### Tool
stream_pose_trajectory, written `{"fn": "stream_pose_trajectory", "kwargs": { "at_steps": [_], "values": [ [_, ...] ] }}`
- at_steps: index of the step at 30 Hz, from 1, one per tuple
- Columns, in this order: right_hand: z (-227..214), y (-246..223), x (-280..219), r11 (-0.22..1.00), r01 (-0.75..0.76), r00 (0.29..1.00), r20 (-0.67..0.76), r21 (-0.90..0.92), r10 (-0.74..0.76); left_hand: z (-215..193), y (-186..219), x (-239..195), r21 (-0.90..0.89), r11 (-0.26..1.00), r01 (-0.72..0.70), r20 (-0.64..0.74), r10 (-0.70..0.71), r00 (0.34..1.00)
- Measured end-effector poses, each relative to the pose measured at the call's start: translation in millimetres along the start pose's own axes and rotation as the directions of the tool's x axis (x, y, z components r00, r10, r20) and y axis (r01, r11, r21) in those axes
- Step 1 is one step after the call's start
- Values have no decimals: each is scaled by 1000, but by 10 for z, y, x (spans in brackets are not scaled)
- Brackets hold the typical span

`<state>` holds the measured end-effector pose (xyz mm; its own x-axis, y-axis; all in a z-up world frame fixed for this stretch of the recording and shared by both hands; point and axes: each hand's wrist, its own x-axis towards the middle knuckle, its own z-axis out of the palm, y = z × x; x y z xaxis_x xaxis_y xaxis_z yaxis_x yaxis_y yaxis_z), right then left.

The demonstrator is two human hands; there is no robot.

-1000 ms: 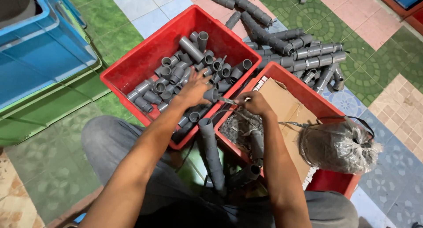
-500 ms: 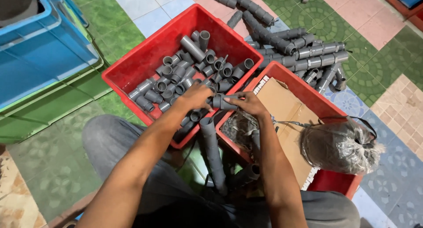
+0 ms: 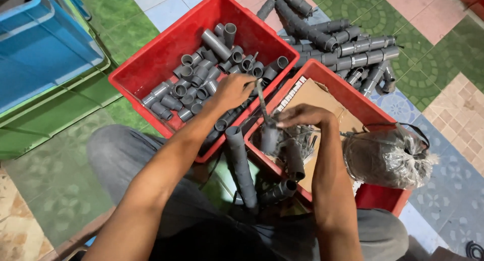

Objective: Assembling a structure from PVC pipes and T-junction fittings by hand.

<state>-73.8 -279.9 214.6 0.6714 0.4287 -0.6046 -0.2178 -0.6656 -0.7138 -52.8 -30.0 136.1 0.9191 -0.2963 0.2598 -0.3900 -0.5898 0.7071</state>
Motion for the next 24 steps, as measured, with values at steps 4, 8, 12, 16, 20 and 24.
{"fn": "stream_pose_trajectory", "kwargs": {
  "at_steps": [4, 8, 12, 16, 20, 24],
  "values": [
    [23, 10, 118, 975, 190, 979, 44, 119, -197, 50, 302, 62, -174, 985, -1, -108, -18, 994],
    [55, -27, 121, 986, 167, 981, 92, 22, -168, 162, 128, 175, -239, 970, 48, -205, -98, 974],
    [98, -699, -330, 960, 207, 953, -261, 190, -154, -106, -71, 13, -197, 970, 144, -181, -180, 967],
    [4, 37, 350, 948, 292, 912, -336, 124, -236, -192, -53, -118, -26, 991, 135, -80, -136, 987],
    [86, 303, 605, 981, 173, 945, -267, -87, -190, -170, -292, -159, 188, 946, 264, 51, -278, 959],
    [22, 1168, 1246, 874, -181, 901, -433, -451, -37, -217, -467, -296, 325, 910, 256, 209, -333, 919]
  ]
}}
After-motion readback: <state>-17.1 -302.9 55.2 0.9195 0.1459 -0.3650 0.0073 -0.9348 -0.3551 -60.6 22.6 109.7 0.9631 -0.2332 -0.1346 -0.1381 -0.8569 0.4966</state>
